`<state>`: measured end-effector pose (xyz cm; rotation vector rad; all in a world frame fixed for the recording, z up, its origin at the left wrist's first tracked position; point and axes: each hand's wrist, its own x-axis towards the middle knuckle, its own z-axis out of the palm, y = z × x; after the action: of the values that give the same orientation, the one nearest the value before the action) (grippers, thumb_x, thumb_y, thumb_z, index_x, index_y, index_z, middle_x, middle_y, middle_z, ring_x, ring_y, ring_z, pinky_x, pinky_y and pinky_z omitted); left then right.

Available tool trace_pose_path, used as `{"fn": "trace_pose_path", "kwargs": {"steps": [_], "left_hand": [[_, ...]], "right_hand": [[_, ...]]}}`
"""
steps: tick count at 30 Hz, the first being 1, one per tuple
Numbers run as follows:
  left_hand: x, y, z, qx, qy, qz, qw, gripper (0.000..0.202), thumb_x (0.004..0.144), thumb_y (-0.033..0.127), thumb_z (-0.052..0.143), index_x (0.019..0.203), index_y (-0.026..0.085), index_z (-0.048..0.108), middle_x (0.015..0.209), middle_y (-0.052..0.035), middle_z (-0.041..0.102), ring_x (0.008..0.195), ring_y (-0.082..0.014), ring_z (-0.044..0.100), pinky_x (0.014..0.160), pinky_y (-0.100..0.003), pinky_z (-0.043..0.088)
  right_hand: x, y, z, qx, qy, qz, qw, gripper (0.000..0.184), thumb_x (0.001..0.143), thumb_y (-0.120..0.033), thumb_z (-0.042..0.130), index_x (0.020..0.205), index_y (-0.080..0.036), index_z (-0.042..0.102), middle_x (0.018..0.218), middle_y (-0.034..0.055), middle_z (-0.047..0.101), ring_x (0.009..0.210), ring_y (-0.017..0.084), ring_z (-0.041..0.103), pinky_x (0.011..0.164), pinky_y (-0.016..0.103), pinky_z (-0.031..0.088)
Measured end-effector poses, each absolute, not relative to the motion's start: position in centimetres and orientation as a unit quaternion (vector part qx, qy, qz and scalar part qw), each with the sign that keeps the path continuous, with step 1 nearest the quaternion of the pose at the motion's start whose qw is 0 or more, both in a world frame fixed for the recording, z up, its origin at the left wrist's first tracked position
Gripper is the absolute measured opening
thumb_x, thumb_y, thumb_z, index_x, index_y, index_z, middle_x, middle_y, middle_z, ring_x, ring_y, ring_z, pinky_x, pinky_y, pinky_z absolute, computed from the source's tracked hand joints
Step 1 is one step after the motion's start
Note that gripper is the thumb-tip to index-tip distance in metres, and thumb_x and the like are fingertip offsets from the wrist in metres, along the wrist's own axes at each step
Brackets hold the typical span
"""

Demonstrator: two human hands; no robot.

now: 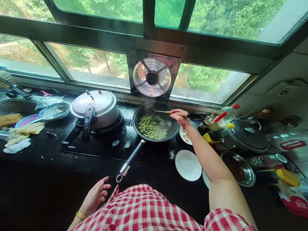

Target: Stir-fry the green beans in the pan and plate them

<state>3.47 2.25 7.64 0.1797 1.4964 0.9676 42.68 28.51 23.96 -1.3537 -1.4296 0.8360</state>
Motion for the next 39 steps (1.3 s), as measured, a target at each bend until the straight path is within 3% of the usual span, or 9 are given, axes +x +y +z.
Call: {"fn": "trace_pose_path", "kwargs": {"steps": [4, 8, 15, 19, 22, 26, 29, 33, 39], "left_hand": [[3.8, 2.6, 7.9, 0.089, 0.664, 0.409, 0.619, 0.029, 0.095, 0.023, 0.046, 0.122, 0.012, 0.05, 0.073, -0.0033, 0.061, 0.045, -0.0045, 0.05, 0.039, -0.014, 0.033], [3.9, 3.1, 7.6, 0.098, 0.661, 0.401, 0.627, 0.029, 0.095, 0.021, 0.045, 0.121, 0.011, 0.05, 0.073, -0.0033, 0.061, 0.045, -0.0042, 0.049, 0.039, -0.013, 0.032], [4.8, 3.9, 7.4, 0.108, 0.642, 0.385, 0.655, 0.029, 0.094, 0.019, 0.046, 0.121, 0.01, 0.05, 0.071, -0.0022, 0.061, 0.044, -0.004, 0.048, 0.039, -0.013, 0.033], [5.2, 4.3, 7.5, 0.118, 0.635, 0.386, 0.659, 0.029, 0.094, 0.019, 0.046, 0.121, 0.009, 0.05, 0.07, -0.0022, 0.061, 0.044, -0.0038, 0.047, 0.039, -0.012, 0.031], [5.1, 4.2, 7.4, 0.123, 0.632, 0.39, 0.659, 0.03, 0.094, 0.02, 0.046, 0.122, 0.009, 0.05, 0.071, -0.0025, 0.061, 0.044, -0.0039, 0.047, 0.039, -0.012, 0.032], [4.4, 3.2, 6.6, 0.118, 0.635, 0.405, 0.647, 0.031, 0.093, 0.021, 0.049, 0.121, 0.011, 0.052, 0.072, -0.0034, 0.062, 0.044, -0.0044, 0.048, 0.039, -0.013, 0.033], [4.0, 2.3, 5.9, 0.1, 0.64, 0.416, 0.639, 0.03, 0.092, 0.021, 0.05, 0.121, 0.011, 0.053, 0.072, -0.0037, 0.062, 0.044, -0.0047, 0.048, 0.039, -0.013, 0.033], [4.2, 1.9, 5.7, 0.083, 0.643, 0.414, 0.639, 0.029, 0.093, 0.02, 0.049, 0.12, 0.011, 0.052, 0.071, -0.004, 0.062, 0.044, -0.0047, 0.048, 0.038, -0.013, 0.032], [3.9, 1.6, 6.0, 0.076, 0.644, 0.427, 0.631, 0.027, 0.093, 0.022, 0.049, 0.118, 0.013, 0.053, 0.071, -0.003, 0.062, 0.043, -0.0043, 0.049, 0.038, -0.012, 0.033]], "right_hand": [[40.6, 24.4, 24.5, -0.424, -0.776, 0.328, 0.333, 0.013, 0.07, -0.027, 0.07, 0.081, -0.02, 0.073, 0.109, 0.0074, 0.072, 0.111, 0.026, 0.064, 0.097, 0.037, 0.05], [42.4, 19.2, 28.0, -0.367, -0.849, 0.299, 0.235, 0.014, 0.074, -0.024, 0.069, 0.087, -0.023, 0.075, 0.12, 0.0066, 0.068, 0.109, 0.026, 0.065, 0.093, 0.034, 0.053], [47.2, 12.6, 34.4, -0.418, -0.837, 0.249, 0.252, 0.015, 0.079, -0.025, 0.068, 0.093, -0.028, 0.074, 0.113, 0.0014, 0.071, 0.112, 0.025, 0.063, 0.096, 0.033, 0.055], [46.3, 14.2, 31.6, -0.44, -0.833, 0.243, 0.232, 0.008, 0.076, -0.03, 0.071, 0.082, -0.027, 0.075, 0.101, 0.0029, 0.074, 0.105, 0.027, 0.067, 0.092, 0.033, 0.056], [44.9, 16.4, 29.1, -0.457, -0.815, 0.217, 0.282, 0.009, 0.075, -0.032, 0.069, 0.078, -0.025, 0.073, 0.096, 0.0046, 0.075, 0.103, 0.028, 0.068, 0.092, 0.037, 0.056], [43.7, 16.3, 30.2, -0.486, -0.783, 0.194, 0.336, 0.015, 0.077, -0.033, 0.067, 0.084, -0.022, 0.073, 0.095, 0.0059, 0.075, 0.093, 0.026, 0.071, 0.084, 0.035, 0.059], [42.6, 15.6, 31.2, -0.477, -0.79, 0.212, 0.322, 0.013, 0.078, -0.034, 0.066, 0.083, -0.024, 0.074, 0.095, 0.0047, 0.075, 0.088, 0.025, 0.071, 0.077, 0.032, 0.06], [40.4, 17.8, 28.8, -0.464, -0.804, 0.207, 0.308, 0.014, 0.077, -0.034, 0.065, 0.08, -0.024, 0.073, 0.093, 0.0036, 0.075, 0.085, 0.023, 0.071, 0.077, 0.031, 0.059], [44.1, 22.0, 28.7, -0.571, -0.708, 0.16, 0.383, 0.017, 0.08, -0.037, 0.062, 0.079, -0.022, 0.068, 0.084, 0.0048, 0.074, 0.074, 0.02, 0.07, 0.069, 0.031, 0.058]]}}
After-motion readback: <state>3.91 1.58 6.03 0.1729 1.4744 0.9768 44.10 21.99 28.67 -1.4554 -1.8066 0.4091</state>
